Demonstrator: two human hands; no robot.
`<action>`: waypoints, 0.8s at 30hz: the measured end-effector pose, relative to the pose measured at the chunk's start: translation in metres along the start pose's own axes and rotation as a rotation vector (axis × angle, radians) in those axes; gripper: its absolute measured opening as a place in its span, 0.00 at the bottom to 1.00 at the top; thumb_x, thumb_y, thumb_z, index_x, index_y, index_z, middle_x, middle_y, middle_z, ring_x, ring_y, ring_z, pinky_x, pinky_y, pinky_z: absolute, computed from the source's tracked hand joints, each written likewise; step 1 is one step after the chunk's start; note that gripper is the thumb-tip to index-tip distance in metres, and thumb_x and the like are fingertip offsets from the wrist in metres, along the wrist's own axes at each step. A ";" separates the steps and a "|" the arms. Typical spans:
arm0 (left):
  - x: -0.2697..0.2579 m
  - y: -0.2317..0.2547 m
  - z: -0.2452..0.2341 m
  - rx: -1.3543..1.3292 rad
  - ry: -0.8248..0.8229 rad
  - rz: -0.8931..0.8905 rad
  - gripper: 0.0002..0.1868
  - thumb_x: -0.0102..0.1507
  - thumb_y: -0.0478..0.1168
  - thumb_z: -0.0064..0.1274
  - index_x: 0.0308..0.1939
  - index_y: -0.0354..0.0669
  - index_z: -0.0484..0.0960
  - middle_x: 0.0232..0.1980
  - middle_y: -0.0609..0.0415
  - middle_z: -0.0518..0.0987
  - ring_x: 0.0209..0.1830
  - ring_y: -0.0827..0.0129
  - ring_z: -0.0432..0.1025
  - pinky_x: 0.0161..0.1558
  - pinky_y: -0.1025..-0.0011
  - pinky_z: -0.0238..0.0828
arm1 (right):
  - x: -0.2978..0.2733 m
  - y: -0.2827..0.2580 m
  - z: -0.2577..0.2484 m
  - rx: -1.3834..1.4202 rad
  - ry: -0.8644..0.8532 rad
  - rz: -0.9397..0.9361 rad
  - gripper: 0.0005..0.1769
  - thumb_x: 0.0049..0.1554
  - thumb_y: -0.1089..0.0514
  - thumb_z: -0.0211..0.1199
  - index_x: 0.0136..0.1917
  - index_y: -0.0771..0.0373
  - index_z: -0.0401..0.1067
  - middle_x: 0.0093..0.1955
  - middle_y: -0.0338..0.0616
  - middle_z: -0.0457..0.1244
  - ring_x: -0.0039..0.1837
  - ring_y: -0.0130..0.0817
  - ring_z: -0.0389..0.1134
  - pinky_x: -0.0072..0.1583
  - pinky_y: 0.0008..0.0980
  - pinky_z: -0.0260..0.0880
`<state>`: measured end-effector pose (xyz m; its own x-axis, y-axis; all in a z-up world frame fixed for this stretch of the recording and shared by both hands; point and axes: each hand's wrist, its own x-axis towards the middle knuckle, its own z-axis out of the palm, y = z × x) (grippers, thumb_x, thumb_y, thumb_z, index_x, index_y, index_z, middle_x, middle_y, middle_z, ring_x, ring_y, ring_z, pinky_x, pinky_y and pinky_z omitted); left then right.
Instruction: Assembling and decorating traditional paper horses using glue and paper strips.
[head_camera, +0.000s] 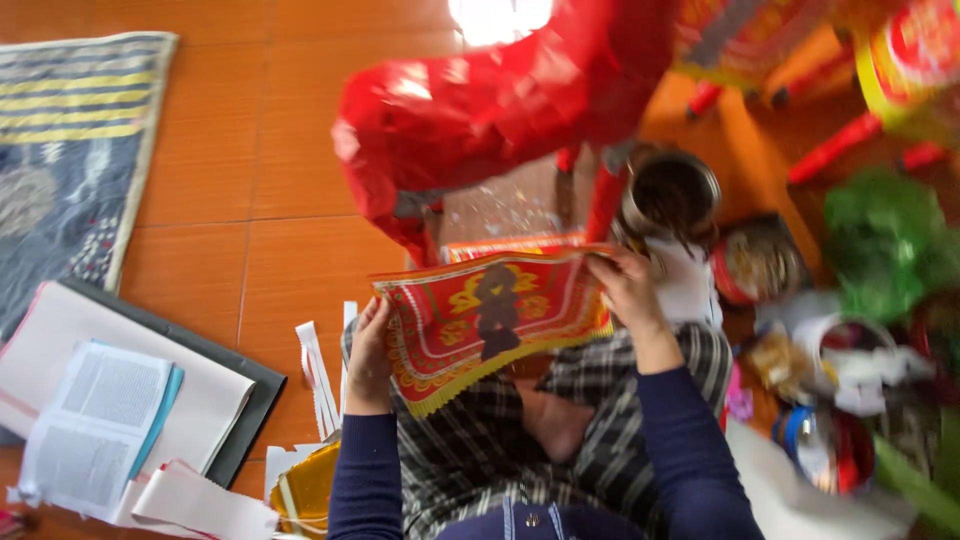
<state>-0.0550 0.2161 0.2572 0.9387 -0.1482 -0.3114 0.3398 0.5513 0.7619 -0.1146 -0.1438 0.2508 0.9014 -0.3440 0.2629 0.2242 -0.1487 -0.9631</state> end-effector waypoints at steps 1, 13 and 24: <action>0.006 0.007 0.007 0.028 0.003 0.005 0.11 0.65 0.45 0.54 0.43 0.42 0.81 0.33 0.52 0.82 0.33 0.68 0.79 0.37 0.69 0.77 | 0.009 -0.005 -0.001 -0.036 0.042 -0.079 0.06 0.52 0.65 0.70 0.45 0.66 0.78 0.38 0.45 0.69 0.45 0.29 0.69 0.51 0.35 0.73; 0.096 0.089 0.056 0.135 -0.004 0.441 0.08 0.66 0.36 0.54 0.36 0.34 0.82 0.26 0.55 0.72 0.26 0.79 0.66 0.31 0.80 0.70 | 0.083 -0.129 0.039 0.178 0.103 -0.037 0.06 0.60 0.63 0.62 0.40 0.60 0.73 0.34 0.33 0.63 0.42 0.19 0.62 0.50 0.24 0.68; 0.126 0.099 0.066 0.425 0.001 0.691 0.07 0.59 0.36 0.64 0.33 0.37 0.81 0.59 0.48 0.65 0.62 0.61 0.62 0.66 0.58 0.56 | 0.106 -0.126 0.029 -0.252 0.310 -0.179 0.19 0.64 0.58 0.67 0.32 0.59 0.69 0.25 0.30 0.50 0.34 0.16 0.48 0.39 0.21 0.50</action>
<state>0.1007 0.1977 0.3308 0.9446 0.1122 0.3085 -0.3235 0.1589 0.9328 -0.0370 -0.1348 0.3982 0.6939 -0.5486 0.4664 0.2350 -0.4397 -0.8669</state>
